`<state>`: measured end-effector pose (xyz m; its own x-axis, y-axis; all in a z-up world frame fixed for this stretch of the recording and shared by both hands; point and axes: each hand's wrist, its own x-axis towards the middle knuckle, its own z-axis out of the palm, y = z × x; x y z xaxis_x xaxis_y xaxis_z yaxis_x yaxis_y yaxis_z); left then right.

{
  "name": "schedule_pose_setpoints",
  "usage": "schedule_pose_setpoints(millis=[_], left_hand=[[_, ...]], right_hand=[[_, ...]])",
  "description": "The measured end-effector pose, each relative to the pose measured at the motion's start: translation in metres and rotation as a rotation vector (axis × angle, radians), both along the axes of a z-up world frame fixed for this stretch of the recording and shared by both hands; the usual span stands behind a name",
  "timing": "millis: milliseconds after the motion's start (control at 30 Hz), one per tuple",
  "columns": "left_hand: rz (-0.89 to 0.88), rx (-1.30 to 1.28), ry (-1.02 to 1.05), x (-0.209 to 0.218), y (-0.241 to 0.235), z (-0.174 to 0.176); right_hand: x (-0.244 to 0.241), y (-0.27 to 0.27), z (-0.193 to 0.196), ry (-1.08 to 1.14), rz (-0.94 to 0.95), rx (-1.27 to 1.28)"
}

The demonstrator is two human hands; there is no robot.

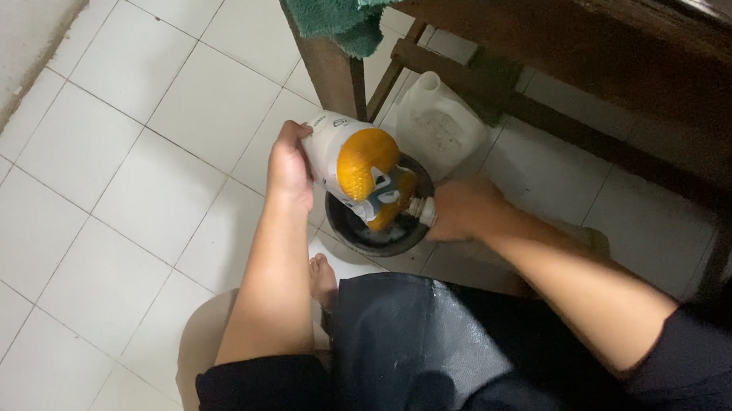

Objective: The person scrubs the yellow sole of a white and teal sneaker with a black brush, then rinses the shoe under running water and wipes it with a green towel. The shoe is handled throughout the process and appears cleaner by the end.

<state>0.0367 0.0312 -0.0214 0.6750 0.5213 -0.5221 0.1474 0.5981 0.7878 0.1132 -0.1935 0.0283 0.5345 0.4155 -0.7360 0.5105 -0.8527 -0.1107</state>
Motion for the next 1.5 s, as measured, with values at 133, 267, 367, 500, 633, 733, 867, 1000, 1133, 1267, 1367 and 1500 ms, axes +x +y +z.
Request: schedule_pose_setpoints(millis=[133,267,367,500,633,733,867,1000,1133,1267,1367,1500], left_hand=[[0.062,-0.061,-0.06,-0.004,0.004,0.008],[0.109,-0.065,-0.079,-0.007,0.016,0.003],[0.096,-0.051,-0.084,-0.01,0.017,0.01],[0.034,-0.006,-0.038,-0.004,0.005,0.014],[-0.055,-0.013,-0.004,-0.001,-0.008,0.023],[-0.075,-0.026,-0.012,-0.001,-0.015,0.029],[-0.081,-0.025,-0.028,0.001,-0.012,0.02],[-0.06,-0.042,-0.031,0.001,-0.028,0.029],[-0.076,-0.015,0.058,0.002,-0.048,0.028],[-0.143,0.153,0.19,0.006,-0.054,-0.02],[-0.11,0.164,0.149,0.008,-0.066,-0.006],[-0.12,0.243,0.135,0.009,-0.073,-0.022]], right_hand=[[0.005,-0.016,-0.026,0.031,0.128,0.006],[0.02,-0.025,-0.049,0.042,0.158,-0.039],[0.021,-0.035,-0.03,0.08,0.092,0.039],[0.022,-0.032,-0.011,0.053,-0.004,0.099],[0.014,-0.021,0.013,-0.034,0.022,0.106],[0.017,-0.022,-0.006,-0.055,-0.027,0.078],[0.025,-0.038,-0.035,0.025,0.023,0.209],[0.02,-0.049,-0.05,0.053,-0.006,0.329],[0.003,-0.067,-0.073,0.112,-0.246,0.48],[-0.021,-0.074,-0.088,0.121,-0.56,0.597],[-0.017,-0.084,-0.154,0.076,-0.642,0.591],[-0.024,-0.087,-0.166,0.094,-0.608,0.619]])
